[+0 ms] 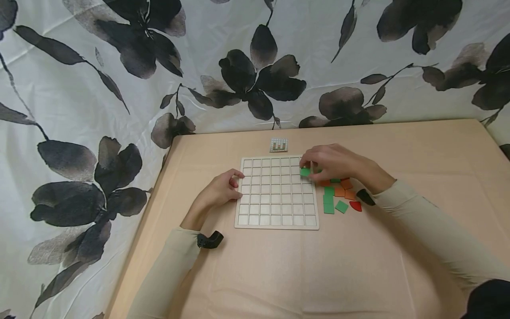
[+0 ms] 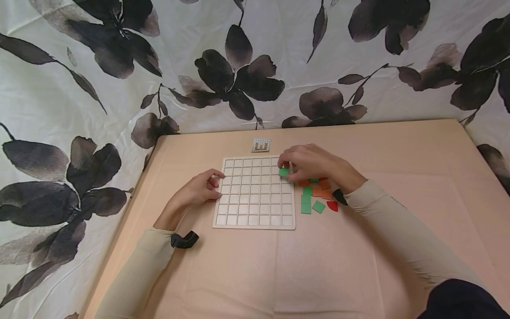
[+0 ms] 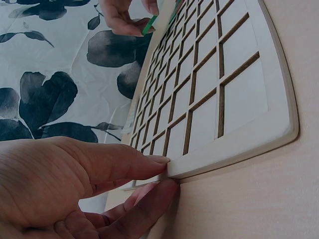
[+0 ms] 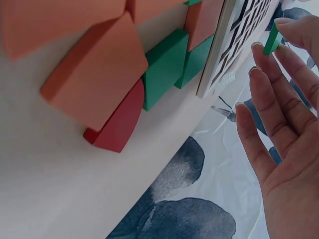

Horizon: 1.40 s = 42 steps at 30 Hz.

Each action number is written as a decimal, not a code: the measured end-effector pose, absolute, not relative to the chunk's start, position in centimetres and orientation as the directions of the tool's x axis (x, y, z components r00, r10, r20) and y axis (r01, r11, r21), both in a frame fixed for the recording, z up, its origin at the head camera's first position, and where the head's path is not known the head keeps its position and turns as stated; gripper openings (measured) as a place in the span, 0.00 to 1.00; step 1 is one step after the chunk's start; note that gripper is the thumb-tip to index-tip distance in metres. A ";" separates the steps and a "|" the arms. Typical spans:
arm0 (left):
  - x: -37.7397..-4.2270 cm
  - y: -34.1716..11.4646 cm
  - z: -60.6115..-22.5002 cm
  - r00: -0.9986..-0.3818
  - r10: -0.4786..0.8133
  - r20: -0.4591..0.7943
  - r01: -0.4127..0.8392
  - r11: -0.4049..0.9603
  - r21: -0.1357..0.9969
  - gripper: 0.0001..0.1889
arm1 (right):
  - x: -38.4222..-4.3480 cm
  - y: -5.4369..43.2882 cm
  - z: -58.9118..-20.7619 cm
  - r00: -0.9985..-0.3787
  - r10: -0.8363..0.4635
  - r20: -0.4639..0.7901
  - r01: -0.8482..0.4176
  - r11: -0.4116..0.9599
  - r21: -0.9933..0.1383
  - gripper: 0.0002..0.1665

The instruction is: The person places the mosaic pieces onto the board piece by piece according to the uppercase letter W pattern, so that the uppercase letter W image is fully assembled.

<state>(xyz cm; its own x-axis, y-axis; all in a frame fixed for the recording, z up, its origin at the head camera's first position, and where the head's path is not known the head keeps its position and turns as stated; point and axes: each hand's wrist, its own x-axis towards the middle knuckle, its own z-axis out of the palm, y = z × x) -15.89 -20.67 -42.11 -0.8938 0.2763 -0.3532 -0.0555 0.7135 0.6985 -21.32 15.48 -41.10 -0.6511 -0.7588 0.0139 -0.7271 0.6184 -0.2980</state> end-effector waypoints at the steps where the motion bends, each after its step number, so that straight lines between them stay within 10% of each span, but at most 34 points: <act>1: -15.9 -20.7 -42.1 -0.893 0.276 -0.354 -0.056 0.713 0.699 0.29 | -21.3 15.4 -41.1 -0.649 -0.760 0.017 -0.729 0.615 -0.301 0.17; 42: -16.1 -20.5 -42.1 -0.892 0.274 -0.359 -0.070 0.701 0.709 0.29 | -21.7 12.9 -42.1 -0.586 -0.810 0.011 -0.781 0.562 -0.273 0.13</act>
